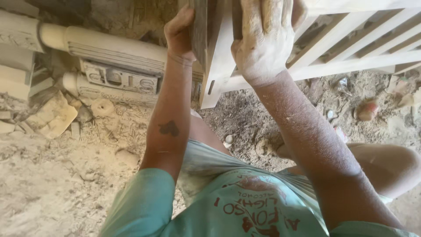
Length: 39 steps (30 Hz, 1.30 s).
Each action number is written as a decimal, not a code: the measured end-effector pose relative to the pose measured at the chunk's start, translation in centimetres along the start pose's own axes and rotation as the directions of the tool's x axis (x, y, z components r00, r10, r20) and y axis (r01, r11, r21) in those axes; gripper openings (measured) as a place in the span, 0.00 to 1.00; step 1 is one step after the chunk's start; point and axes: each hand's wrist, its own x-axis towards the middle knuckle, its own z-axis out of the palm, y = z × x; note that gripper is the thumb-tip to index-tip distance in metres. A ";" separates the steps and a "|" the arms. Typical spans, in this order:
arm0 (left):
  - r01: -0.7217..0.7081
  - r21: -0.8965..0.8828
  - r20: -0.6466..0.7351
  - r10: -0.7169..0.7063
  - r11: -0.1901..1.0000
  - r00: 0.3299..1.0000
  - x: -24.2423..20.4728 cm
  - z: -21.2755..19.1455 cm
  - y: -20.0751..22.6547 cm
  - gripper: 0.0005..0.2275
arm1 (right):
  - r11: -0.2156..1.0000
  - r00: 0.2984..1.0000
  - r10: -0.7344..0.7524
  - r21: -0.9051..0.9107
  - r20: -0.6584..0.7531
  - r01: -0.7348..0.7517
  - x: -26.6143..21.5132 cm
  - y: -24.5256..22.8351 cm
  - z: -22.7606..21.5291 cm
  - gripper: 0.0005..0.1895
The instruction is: The person sands a wooden slatted structure using a sanding block, moving along its length and working on different sections. They then lift and reposition a large wooden panel before resuming sanding.
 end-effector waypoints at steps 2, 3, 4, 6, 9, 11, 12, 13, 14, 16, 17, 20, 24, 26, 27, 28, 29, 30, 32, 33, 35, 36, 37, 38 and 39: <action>-0.006 0.013 -0.002 0.006 1.000 1.000 -1.4 0.5 -0.9 0.15 | 0.995 0.997 -0.017 0.097 0.069 0.010 -2.5 -0.5 -1.4 0.31; -0.017 0.039 -0.002 0.017 0.999 1.000 -1.6 0.8 -1.1 0.15 | 0.996 0.985 0.002 0.091 0.174 -0.018 -3.4 -0.8 -2.2 0.27; 0.000 0.015 -0.002 0.000 1.000 1.000 -1.0 0.9 -1.0 0.15 | 0.996 0.964 0.018 0.078 0.264 -0.040 -3.7 -0.7 -2.9 0.23; 0.027 -0.029 -0.007 -0.027 0.999 1.000 -0.5 1.3 -0.9 0.15 | 0.985 0.947 0.121 0.083 0.298 -0.152 -3.6 0.0 -4.0 0.15; -0.012 -0.201 -0.018 0.008 0.979 1.000 -0.7 1.7 -0.9 0.19 | 0.929 0.946 0.296 0.189 0.132 -0.318 -2.4 0.8 -4.3 0.11; -0.040 -0.038 -0.179 0.033 0.998 0.983 -1.9 2.3 -1.0 0.21 | 0.907 0.947 0.320 0.285 0.011 -0.310 -1.7 0.5 -3.8 0.15; -0.036 0.034 -0.247 0.044 0.999 0.968 -2.1 2.3 -1.4 0.23 | 0.908 0.938 0.346 0.257 -0.018 -0.330 -1.7 0.3 -3.4 0.16; -0.044 -0.009 -0.205 0.041 0.999 0.978 -2.2 2.3 -1.8 0.23 | 0.908 0.928 0.370 0.230 -0.049 -0.350 -1.8 0.0 -2.8 0.17; -0.062 -0.039 -0.163 0.055 0.997 0.985 -2.2 2.2 -1.9 0.23 | 0.909 0.920 0.383 0.213 -0.082 -0.359 -1.9 -0.4 -1.9 0.19; -0.093 -0.047 -0.113 0.088 0.995 0.990 -2.1 1.9 -2.0 0.23 | 0.923 0.924 0.383 0.036 -0.001 -0.383 -3.1 -1.6 -0.6 0.23; -0.107 -0.025 -0.105 0.104 0.994 0.989 -2.2 1.7 -1.9 0.24 | 0.928 0.928 0.372 0.003 0.015 -0.372 -3.7 -1.8 0.2 0.26; -0.114 -0.007 -0.118 0.113 0.993 0.987 -2.9 1.3 -2.0 0.22 | 0.938 0.938 0.346 -0.017 0.037 -0.345 -5.7 -3.2 1.3 0.33; -0.094 -0.024 -0.196 0.087 0.995 0.977 -2.9 0.9 -2.0 0.25 | 0.967 0.965 0.249 0.035 0.084 -0.252 -5.3 -3.3 1.1 0.34; -0.083 0.041 -0.274 0.091 0.996 0.957 -3.1 1.1 -2.0 0.25 | 0.981 0.979 0.177 0.065 0.098 -0.184 -4.8 -3.0 -0.2 0.26; -0.076 0.075 -0.309 0.096 0.994 0.946 -3.1 1.0 -2.0 0.25 | 0.974 0.986 0.150 0.164 0.066 -0.159 -4.6 -3.0 -0.8 0.24; -0.077 0.031 -0.264 0.082 0.997 0.961 -3.0 1.0 -1.8 0.23 | 0.957 0.992 0.125 0.262 0.032 -0.129 -4.5 -2.0 -1.8 0.21; -0.076 -0.011 -0.218 0.072 0.997 0.973 -2.9 0.9 -1.7 0.21 | 0.930 0.995 0.103 0.356 -0.005 -0.094 -4.5 -1.1 -2.4 0.18; -0.083 -0.045 -0.180 0.073 0.996 0.981 -3.0 0.9 -1.5 0.20 | 0.915 0.977 0.214 0.353 -0.016 -0.195 -4.5 0.0 -3.1 0.14; -0.082 0.137 -0.143 0.102 0.987 0.984 -3.6 1.4 -1.2 0.18 | 0.898 0.947 0.320 0.327 -0.026 -0.294 -4.8 1.3 -3.4 0.11; -0.074 0.163 -0.176 0.103 0.984 0.979 -4.3 2.1 -1.1 0.17 | 0.907 0.948 0.317 0.299 -0.022 -0.296 -4.9 1.4 -3.3 0.11; -0.044 0.134 -0.236 0.075 0.990 0.969 -3.5 2.1 -1.0 0.17 | 0.935 0.950 0.308 0.204 -0.054 -0.291 -4.6 1.8 -2.2 0.10; -0.052 0.123 -0.195 0.076 0.991 0.978 -2.4 1.4 -0.7 0.16 | 0.949 0.955 0.285 0.165 -0.085 -0.269 -3.8 2.1 -1.2 0.10; -0.046 0.092 -0.169 0.061 0.995 0.984 -2.4 1.5 -0.9 0.16 | 0.961 0.958 0.262 0.124 -0.116 -0.248 -3.2 2.0 -0.5 0.11; -0.052 0.085 -0.093 0.060 0.995 0.994 -2.4 1.3 -0.9 0.16 | 0.968 0.964 0.242 0.098 -0.109 -0.232 -3.0 1.2 0.1 0.11; -0.057 0.078 -0.016 0.059 0.995 0.998 -2.5 1.2 -0.8 0.17 | 0.974 0.970 0.222 0.072 -0.102 -0.215 -2.6 0.6 0.6 0.13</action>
